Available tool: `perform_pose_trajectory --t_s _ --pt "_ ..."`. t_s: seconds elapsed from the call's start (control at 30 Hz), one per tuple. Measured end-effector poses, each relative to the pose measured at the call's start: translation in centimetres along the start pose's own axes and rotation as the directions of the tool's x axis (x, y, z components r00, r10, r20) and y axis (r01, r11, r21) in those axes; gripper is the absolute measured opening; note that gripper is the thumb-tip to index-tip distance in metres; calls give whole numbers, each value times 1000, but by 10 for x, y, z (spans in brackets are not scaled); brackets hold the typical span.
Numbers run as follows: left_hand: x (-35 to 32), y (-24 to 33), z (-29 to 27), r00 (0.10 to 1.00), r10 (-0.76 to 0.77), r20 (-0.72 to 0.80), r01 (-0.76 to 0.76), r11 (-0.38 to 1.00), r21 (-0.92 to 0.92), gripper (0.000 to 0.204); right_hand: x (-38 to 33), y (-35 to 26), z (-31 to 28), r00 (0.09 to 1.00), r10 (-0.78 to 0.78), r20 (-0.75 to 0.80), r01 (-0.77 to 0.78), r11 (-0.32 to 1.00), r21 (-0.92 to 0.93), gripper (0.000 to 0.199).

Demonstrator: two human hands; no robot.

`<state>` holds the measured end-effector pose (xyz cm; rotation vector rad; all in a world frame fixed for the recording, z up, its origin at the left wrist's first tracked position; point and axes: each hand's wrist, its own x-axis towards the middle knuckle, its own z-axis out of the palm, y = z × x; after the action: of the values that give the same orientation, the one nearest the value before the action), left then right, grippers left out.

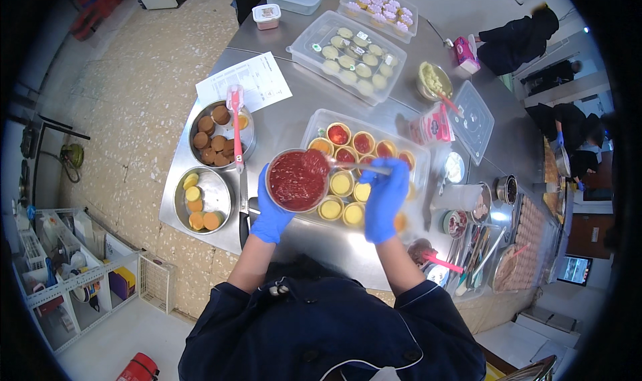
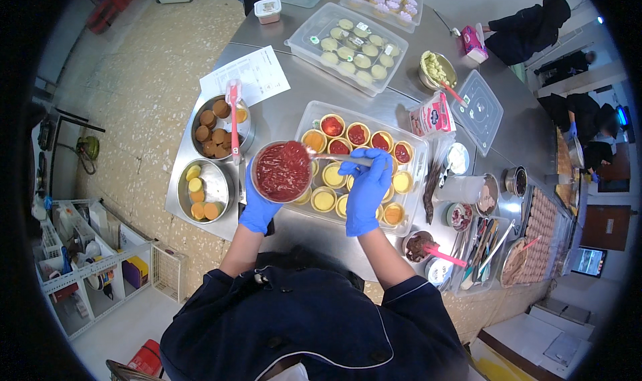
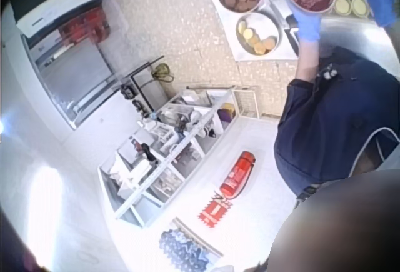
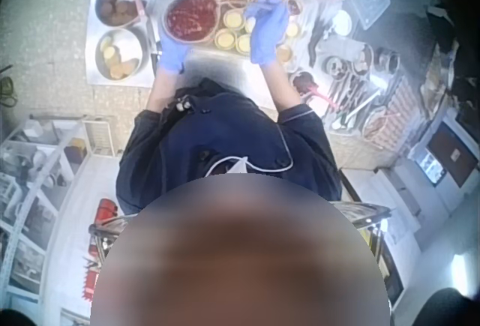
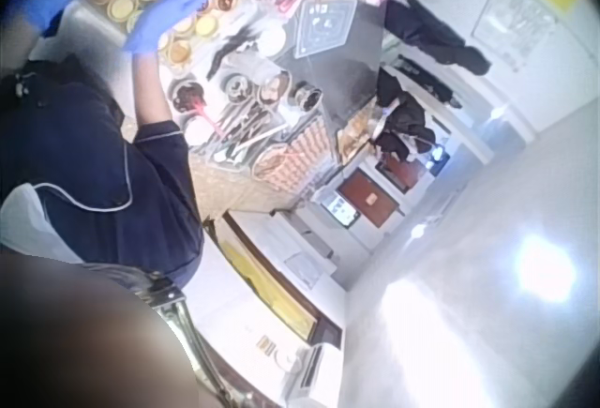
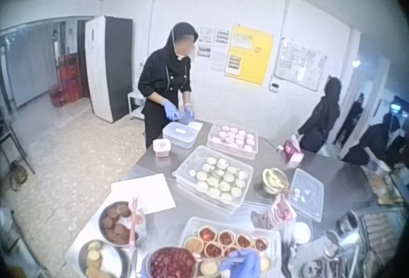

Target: The person slices yellow sponge cakes into thin rounds and places them into tartlet shells. Then the person spoons red jam into each filled shell. The finished tartlets remain in a clear tray on the counter.

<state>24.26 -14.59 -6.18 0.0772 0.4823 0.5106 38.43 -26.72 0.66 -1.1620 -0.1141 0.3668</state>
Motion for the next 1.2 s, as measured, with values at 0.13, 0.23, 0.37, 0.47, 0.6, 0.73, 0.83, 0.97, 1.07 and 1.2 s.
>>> perform_pose_trajectory --t_s 0.13,0.23,0.37,0.47,0.6,0.73,0.83,0.97,1.07,1.2 --pt "-4 18 -14 997 10 -82 -12 1000 -12 44 31 12 -6 994 -113 11 113 979 -172 21" --pt "-13 28 -22 994 48 -100 -47 999 13 46 50 37 -9 967 -195 163 243 898 -366 18" --pt "-22 31 -27 988 66 -137 -63 998 24 46 57 73 -11 918 -152 367 333 798 -503 14" --pt "-23 29 -28 987 71 -144 -67 997 33 45 58 80 -17 807 -149 571 541 572 -616 14" --pt "-23 25 -28 978 107 -178 -95 993 74 45 54 82 -21 794 -183 580 548 629 -551 15" --pt "-21 24 -28 979 86 -183 -78 996 54 43 53 81 -27 822 -189 537 513 657 -552 15" --pt "-21 25 -29 978 98 -182 -88 994 62 42 52 84 -31 864 -248 437 456 752 -475 16" --pt "-22 25 -30 979 100 -178 -91 994 60 41 47 89 -34 882 -152 447 379 793 -477 17" --pt "-23 25 -31 979 86 -187 -78 996 47 41 47 92 -36 922 -121 367 290 844 -451 16" --pt "-24 25 -33 979 75 -192 -74 997 10 42 45 94 -38 941 -173 292 281 879 -385 16"
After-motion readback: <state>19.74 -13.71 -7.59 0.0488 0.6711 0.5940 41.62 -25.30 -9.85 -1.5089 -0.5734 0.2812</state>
